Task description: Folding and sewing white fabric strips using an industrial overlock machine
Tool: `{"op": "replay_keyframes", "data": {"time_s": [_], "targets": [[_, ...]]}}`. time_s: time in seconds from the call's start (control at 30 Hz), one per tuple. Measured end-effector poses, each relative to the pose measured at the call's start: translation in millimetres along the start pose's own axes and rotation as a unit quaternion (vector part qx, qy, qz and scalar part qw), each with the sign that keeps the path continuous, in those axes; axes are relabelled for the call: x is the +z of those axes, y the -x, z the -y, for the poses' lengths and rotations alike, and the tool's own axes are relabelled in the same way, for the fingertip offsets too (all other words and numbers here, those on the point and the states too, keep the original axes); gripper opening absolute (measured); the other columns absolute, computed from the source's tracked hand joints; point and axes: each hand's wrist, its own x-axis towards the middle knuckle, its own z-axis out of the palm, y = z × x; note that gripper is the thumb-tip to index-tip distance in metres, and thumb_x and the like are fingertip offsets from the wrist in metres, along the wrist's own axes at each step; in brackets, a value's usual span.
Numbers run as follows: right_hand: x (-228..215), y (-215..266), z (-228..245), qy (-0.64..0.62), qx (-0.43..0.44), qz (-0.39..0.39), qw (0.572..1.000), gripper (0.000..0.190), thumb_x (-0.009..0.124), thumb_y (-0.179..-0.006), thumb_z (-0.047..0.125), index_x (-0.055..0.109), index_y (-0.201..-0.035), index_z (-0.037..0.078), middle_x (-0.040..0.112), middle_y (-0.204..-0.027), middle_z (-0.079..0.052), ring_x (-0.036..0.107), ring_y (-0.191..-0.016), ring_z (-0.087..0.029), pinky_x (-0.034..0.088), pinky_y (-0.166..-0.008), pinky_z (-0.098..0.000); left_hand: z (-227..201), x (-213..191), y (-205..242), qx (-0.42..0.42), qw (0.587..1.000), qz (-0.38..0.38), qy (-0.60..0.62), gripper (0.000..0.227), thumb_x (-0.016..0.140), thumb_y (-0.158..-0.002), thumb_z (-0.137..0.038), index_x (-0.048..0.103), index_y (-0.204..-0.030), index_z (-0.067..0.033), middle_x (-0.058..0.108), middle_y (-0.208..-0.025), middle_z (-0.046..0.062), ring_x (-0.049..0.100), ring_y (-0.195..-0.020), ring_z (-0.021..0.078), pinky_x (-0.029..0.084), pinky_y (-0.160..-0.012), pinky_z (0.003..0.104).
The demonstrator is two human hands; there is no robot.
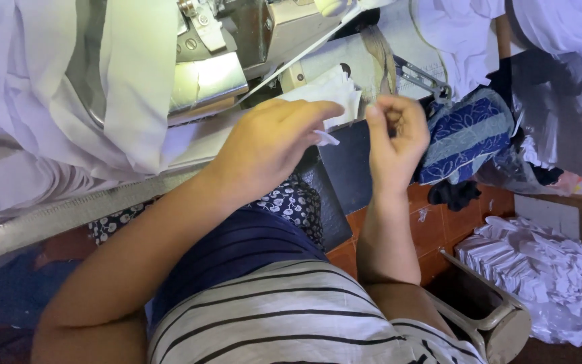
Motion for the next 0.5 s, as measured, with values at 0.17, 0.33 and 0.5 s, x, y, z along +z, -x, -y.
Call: {"op": "replay_keyframes", "data": {"time_s": [0.17,0.33,0.5], "targets": [[8.6,-0.4,-30.2,-0.083,0.124,0.064,0.987,0.017,0.080,-0.091,-0.001,0.066,-0.095,0.007,0.063,-0.091,-0.004,0.059,-0.083,-0.012,0.052,-0.079,-0.0225,-33.1,-45.0,16.9,-0.097,0.980,-0.050,0.167,0.033,0.072,-0.101,0.003,0.056,-0.130,0.0011,0.070,-0.093,0.009,0.068,-0.086,0.0166,0.057,-0.089,0.028],[15.4,-1.4,3.1,0.078,-0.096,-0.002,0.992,0.015,0.076,-0.093,-0.006,0.064,-0.092,0.002,0.062,-0.089,-0.011,0.058,-0.082,-0.024,0.049,-0.075,-0.0331,-67.6,-88.7,27.2,-0.174,0.952,-0.145,0.205,0.029,0.068,-0.101,0.002,0.053,-0.127,0.0046,0.065,-0.103,0.014,0.070,-0.091,0.0183,0.062,-0.082,0.026],[18.1,6.3,19.7,0.168,-0.241,0.010,0.956,0.009,0.068,-0.091,-0.013,0.069,-0.092,-0.004,0.070,-0.087,-0.014,0.065,-0.078,-0.029,0.050,-0.075,-0.0385,-80.7,-105.2,30.4,-0.225,0.939,-0.205,0.162,0.038,0.073,-0.098,0.010,0.050,-0.128,0.0119,0.062,-0.123,0.022,0.068,-0.106,0.0250,0.059,-0.093,0.028]]}}
